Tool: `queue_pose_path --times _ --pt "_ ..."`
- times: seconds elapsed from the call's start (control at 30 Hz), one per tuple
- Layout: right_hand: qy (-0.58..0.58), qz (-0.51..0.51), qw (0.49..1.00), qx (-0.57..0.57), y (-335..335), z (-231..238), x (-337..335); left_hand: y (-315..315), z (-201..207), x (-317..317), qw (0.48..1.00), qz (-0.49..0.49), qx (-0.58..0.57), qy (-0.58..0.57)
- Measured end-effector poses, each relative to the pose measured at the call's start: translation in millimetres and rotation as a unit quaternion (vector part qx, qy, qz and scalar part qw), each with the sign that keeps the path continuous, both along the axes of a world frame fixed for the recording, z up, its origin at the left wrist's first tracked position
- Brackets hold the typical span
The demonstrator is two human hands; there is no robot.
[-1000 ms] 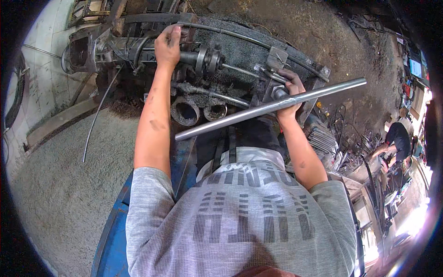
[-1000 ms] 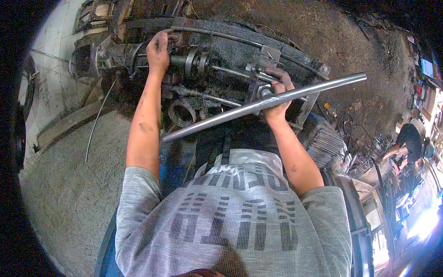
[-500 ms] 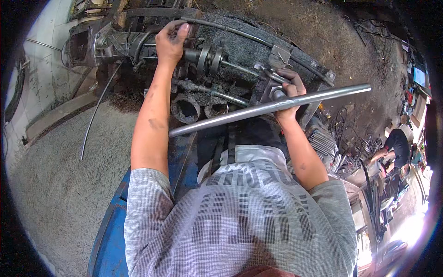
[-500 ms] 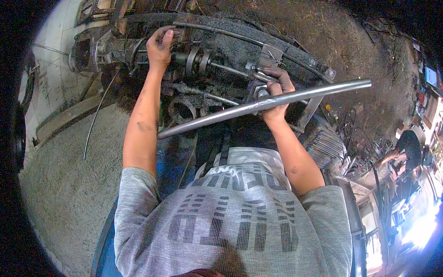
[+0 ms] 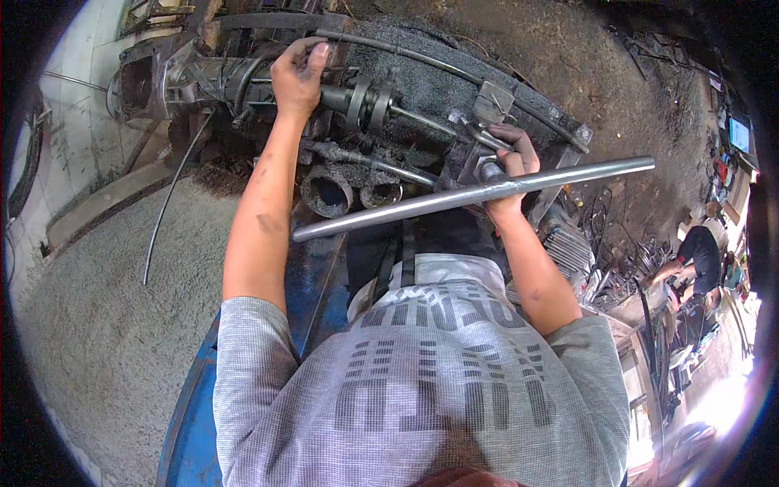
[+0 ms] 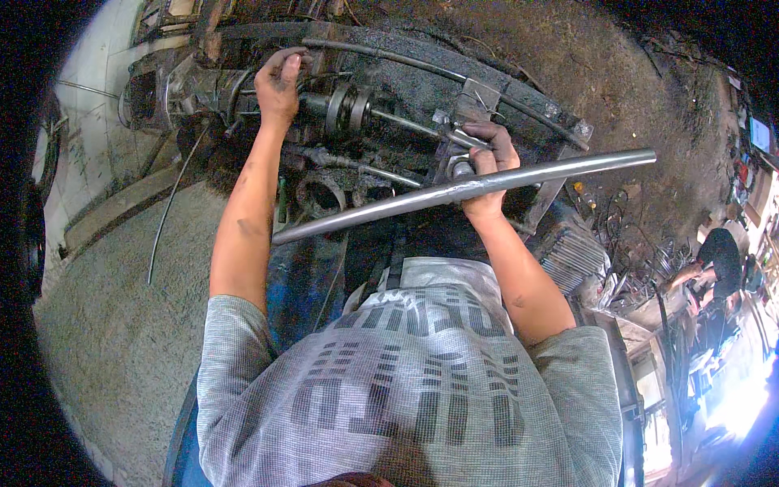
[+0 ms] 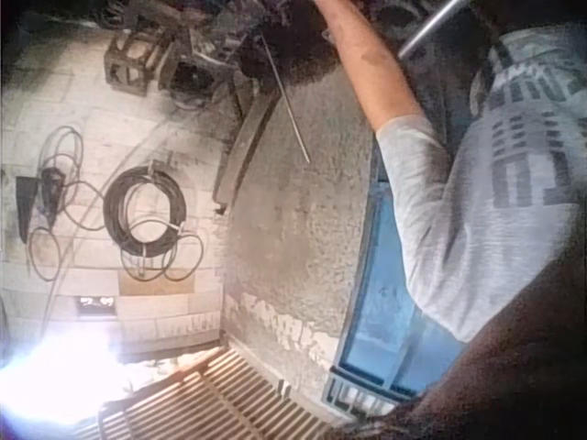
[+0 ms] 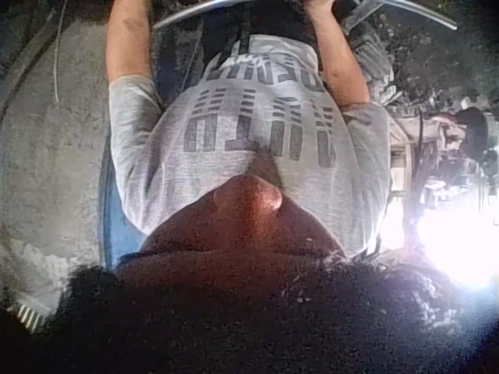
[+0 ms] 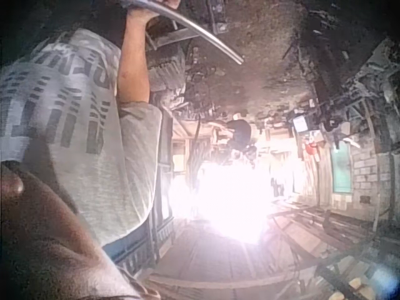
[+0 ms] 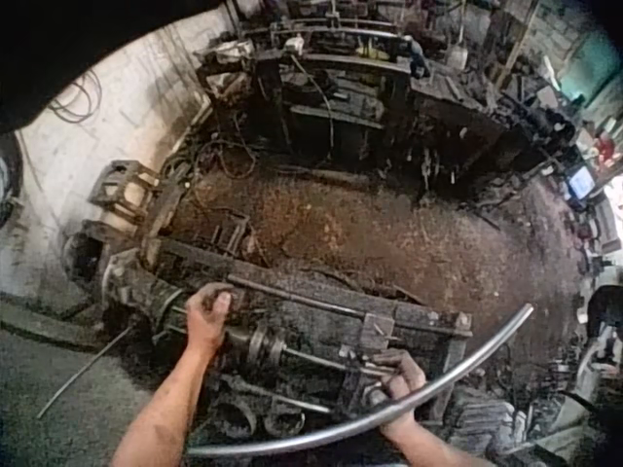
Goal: Using a lathe machine to thread and cut a long metal rod.
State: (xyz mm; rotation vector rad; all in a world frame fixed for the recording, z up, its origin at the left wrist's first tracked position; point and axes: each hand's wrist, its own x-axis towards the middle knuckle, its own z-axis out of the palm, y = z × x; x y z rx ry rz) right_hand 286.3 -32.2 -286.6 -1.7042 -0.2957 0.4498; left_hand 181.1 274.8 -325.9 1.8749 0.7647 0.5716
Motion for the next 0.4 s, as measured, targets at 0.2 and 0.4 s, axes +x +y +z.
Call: queue_pose_path --times 0.2,0.4 --pt "0.005 0.012 1.0 -0.002 -2 0 3 1 9 4 0.998 -0.008 0.052 0.035" --pt "0.129 0.062 0.99 -0.002 -8 -5 19 5 2 -1 0.993 -0.003 0.079 0.083"
